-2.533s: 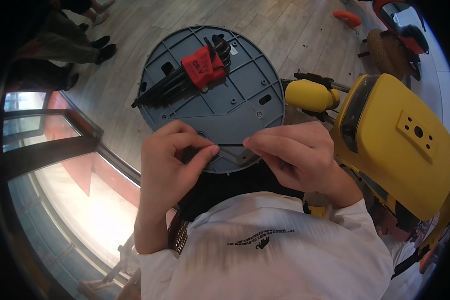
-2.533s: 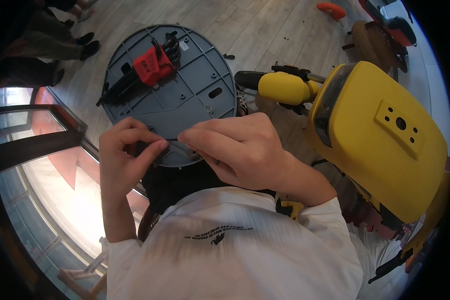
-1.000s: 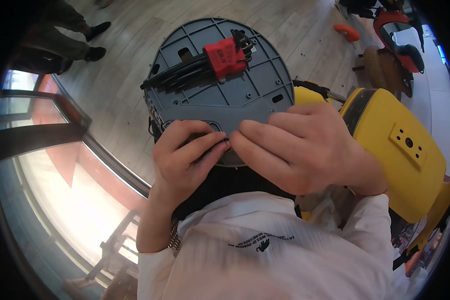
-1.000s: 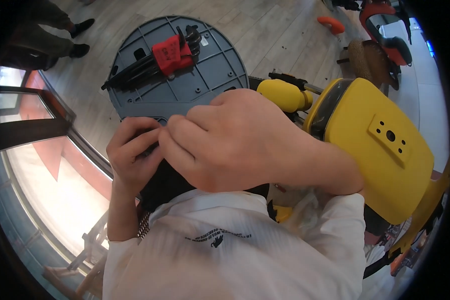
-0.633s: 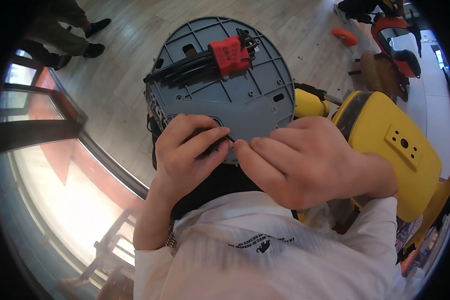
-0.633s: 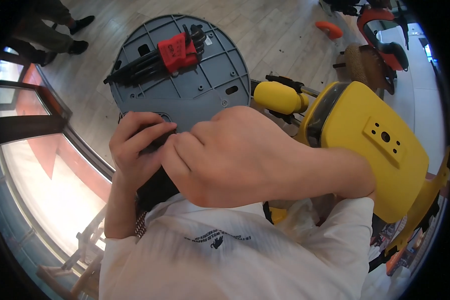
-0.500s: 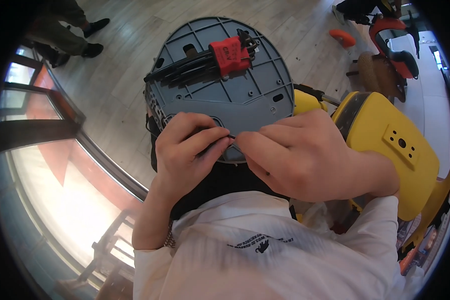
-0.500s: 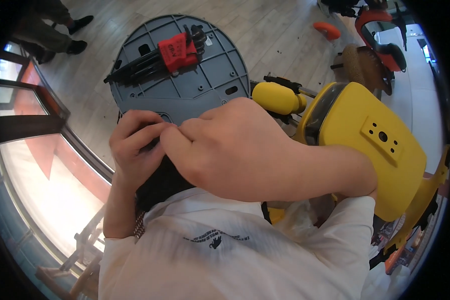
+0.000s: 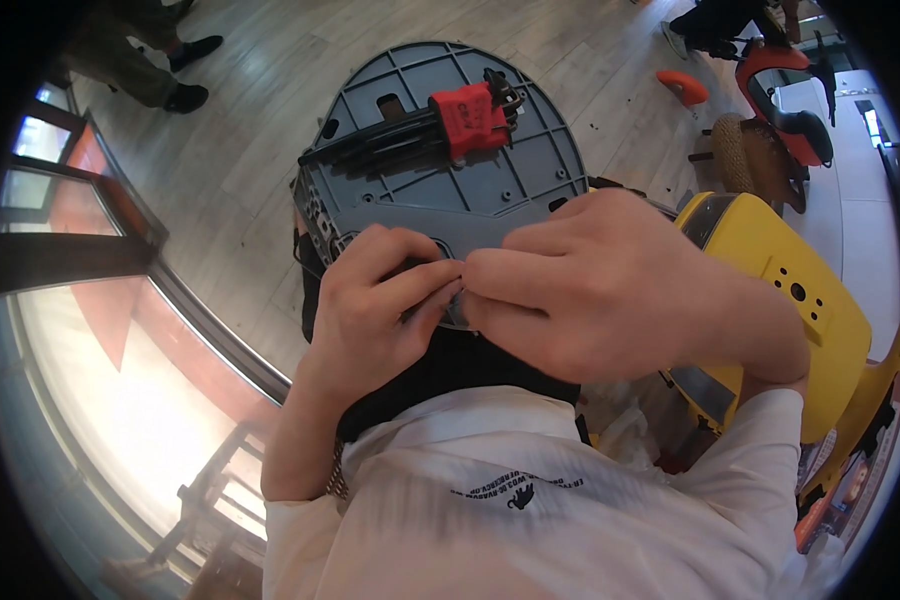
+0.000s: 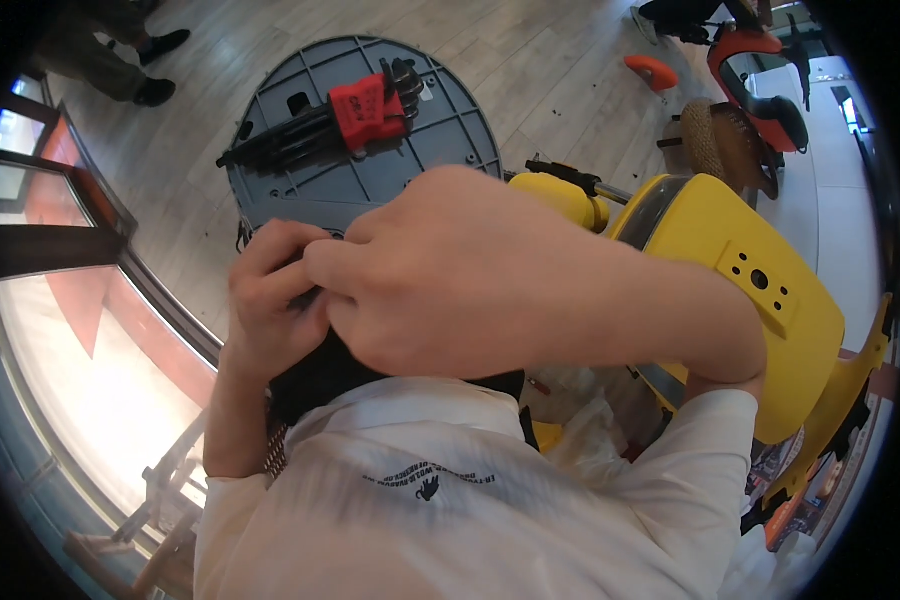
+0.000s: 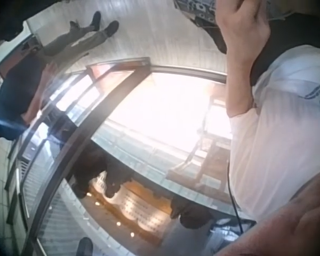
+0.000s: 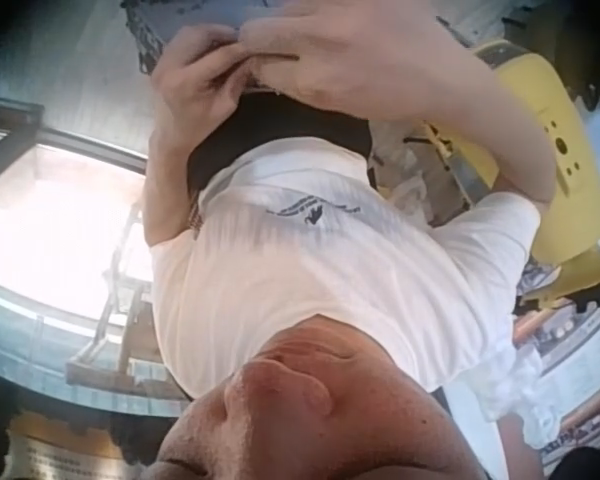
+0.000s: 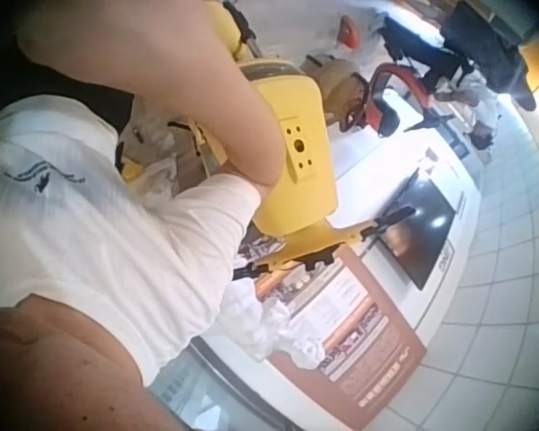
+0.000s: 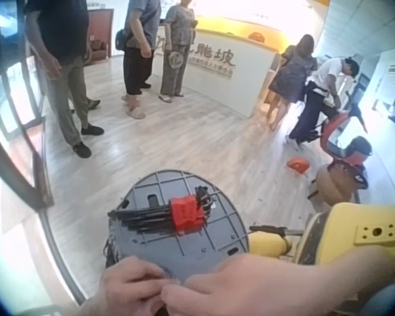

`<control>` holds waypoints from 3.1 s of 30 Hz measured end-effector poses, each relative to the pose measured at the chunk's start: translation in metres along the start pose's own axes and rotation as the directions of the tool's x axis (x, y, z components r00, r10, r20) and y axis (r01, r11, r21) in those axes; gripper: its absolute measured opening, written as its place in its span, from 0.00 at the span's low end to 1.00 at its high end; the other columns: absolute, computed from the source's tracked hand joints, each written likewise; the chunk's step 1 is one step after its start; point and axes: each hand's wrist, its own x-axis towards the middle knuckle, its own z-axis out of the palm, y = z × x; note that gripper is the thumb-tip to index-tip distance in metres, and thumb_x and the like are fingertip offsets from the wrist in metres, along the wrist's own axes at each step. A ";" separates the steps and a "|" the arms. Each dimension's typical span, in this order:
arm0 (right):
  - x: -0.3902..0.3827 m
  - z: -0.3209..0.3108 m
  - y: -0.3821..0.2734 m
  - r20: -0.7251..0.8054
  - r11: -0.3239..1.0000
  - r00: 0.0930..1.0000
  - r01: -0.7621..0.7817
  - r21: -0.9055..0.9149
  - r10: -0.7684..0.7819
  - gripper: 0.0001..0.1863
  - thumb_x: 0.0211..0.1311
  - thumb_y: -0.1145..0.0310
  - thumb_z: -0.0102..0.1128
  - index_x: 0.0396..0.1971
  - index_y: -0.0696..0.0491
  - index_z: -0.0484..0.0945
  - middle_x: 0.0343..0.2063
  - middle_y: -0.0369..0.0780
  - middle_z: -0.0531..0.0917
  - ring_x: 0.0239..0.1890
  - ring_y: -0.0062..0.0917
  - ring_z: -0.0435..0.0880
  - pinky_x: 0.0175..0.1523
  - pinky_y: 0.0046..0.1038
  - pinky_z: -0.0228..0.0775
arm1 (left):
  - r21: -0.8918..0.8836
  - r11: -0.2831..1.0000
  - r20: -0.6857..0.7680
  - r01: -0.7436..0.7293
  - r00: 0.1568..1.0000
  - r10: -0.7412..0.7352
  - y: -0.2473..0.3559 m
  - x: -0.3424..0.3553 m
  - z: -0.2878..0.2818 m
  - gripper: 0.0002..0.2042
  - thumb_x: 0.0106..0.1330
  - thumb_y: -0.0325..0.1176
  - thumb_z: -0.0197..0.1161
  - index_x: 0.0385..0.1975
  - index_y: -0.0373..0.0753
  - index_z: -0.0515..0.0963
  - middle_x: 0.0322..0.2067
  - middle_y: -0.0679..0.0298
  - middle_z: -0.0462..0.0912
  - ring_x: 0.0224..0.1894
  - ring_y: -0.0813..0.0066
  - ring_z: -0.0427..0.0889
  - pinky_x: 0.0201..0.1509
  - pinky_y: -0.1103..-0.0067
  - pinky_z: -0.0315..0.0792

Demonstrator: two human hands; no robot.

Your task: Repairing and assembling mechanical components of a yellow electric scooter.

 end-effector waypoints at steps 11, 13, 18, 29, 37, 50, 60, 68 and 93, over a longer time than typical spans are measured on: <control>0.001 -0.003 0.017 -0.135 0.888 0.915 -0.320 0.329 0.379 0.12 0.64 0.66 0.66 0.43 0.54 0.81 0.34 0.39 0.82 0.37 0.37 0.85 0.42 0.36 0.77 | 0.036 0.999 -0.026 -0.028 0.999 0.029 -0.005 -0.008 0.005 0.16 0.43 0.22 0.76 0.35 0.40 0.88 0.32 0.65 0.82 0.32 0.65 0.78 0.35 0.72 0.73; -0.002 0.028 0.035 -0.187 0.933 0.938 -0.237 0.270 0.292 0.12 0.63 0.67 0.66 0.44 0.54 0.81 0.37 0.39 0.82 0.40 0.37 0.84 0.45 0.37 0.76 | 0.035 0.999 -0.023 -0.023 0.999 0.024 -0.005 -0.007 0.005 0.14 0.45 0.23 0.76 0.35 0.40 0.89 0.32 0.65 0.82 0.31 0.66 0.77 0.34 0.73 0.72; -0.006 0.065 0.047 -0.086 0.983 0.990 -0.097 0.156 0.112 0.22 0.52 0.72 0.70 0.50 0.54 0.81 0.47 0.41 0.83 0.53 0.37 0.80 0.61 0.36 0.72 | 0.054 0.999 -0.010 -0.001 1.000 0.001 -0.003 -0.008 0.006 0.12 0.48 0.23 0.81 0.33 0.38 0.89 0.31 0.64 0.82 0.32 0.68 0.79 0.34 0.74 0.73; -0.005 0.009 0.012 -0.150 0.944 0.941 0.275 -0.185 -0.303 0.11 0.52 0.71 0.68 0.35 0.59 0.87 0.46 0.43 0.86 0.47 0.31 0.86 0.54 0.30 0.81 | 0.008 1.000 -0.062 -0.028 0.998 0.028 -0.003 -0.003 0.005 0.11 0.48 0.21 0.75 0.31 0.38 0.85 0.32 0.64 0.81 0.32 0.62 0.79 0.35 0.72 0.74; 0.007 -0.004 0.009 0.010 0.931 0.946 0.320 -0.178 -0.324 0.14 0.40 0.67 0.62 0.27 0.61 0.84 0.29 0.41 0.83 0.37 0.27 0.83 0.42 0.27 0.78 | 0.080 0.996 -0.044 -0.042 0.998 0.046 -0.003 -0.005 0.006 0.11 0.44 0.20 0.75 0.28 0.38 0.85 0.32 0.63 0.81 0.33 0.61 0.81 0.36 0.70 0.75; 0.000 -0.008 -0.003 0.092 0.938 0.957 0.287 -0.195 -0.274 0.08 0.53 0.67 0.62 0.27 0.57 0.82 0.24 0.35 0.79 0.32 0.25 0.81 0.34 0.24 0.73 | 0.099 0.994 -0.007 -0.046 0.999 0.047 -0.003 -0.010 0.005 0.11 0.47 0.22 0.74 0.32 0.40 0.87 0.33 0.63 0.82 0.33 0.62 0.81 0.36 0.70 0.76; 0.016 0.000 -0.014 0.212 0.805 0.924 -0.381 0.455 0.318 0.07 0.56 0.73 0.64 0.25 0.62 0.82 0.21 0.53 0.84 0.26 0.52 0.85 0.32 0.44 0.78 | 0.077 0.994 -0.061 -0.081 0.994 0.086 -0.012 -0.014 0.013 0.10 0.47 0.26 0.76 0.31 0.39 0.87 0.31 0.62 0.83 0.33 0.61 0.82 0.37 0.70 0.76; 0.015 -0.012 0.001 0.383 0.986 0.923 -0.088 0.145 0.026 0.07 0.56 0.70 0.65 0.20 0.55 0.85 0.22 0.47 0.85 0.29 0.44 0.87 0.34 0.44 0.76 | 0.099 0.993 -0.082 -0.072 0.993 0.080 -0.019 -0.020 0.012 0.07 0.50 0.24 0.75 0.30 0.37 0.87 0.31 0.59 0.81 0.33 0.60 0.81 0.36 0.72 0.74; 0.024 0.003 -0.009 0.015 0.990 0.992 -0.122 0.063 0.122 0.08 0.52 0.65 0.67 0.25 0.55 0.85 0.28 0.41 0.85 0.38 0.35 0.85 0.44 0.34 0.76 | 0.048 0.995 -0.124 -0.085 0.988 0.090 -0.004 -0.007 0.012 0.07 0.51 0.27 0.75 0.29 0.39 0.84 0.29 0.61 0.80 0.32 0.57 0.79 0.36 0.68 0.73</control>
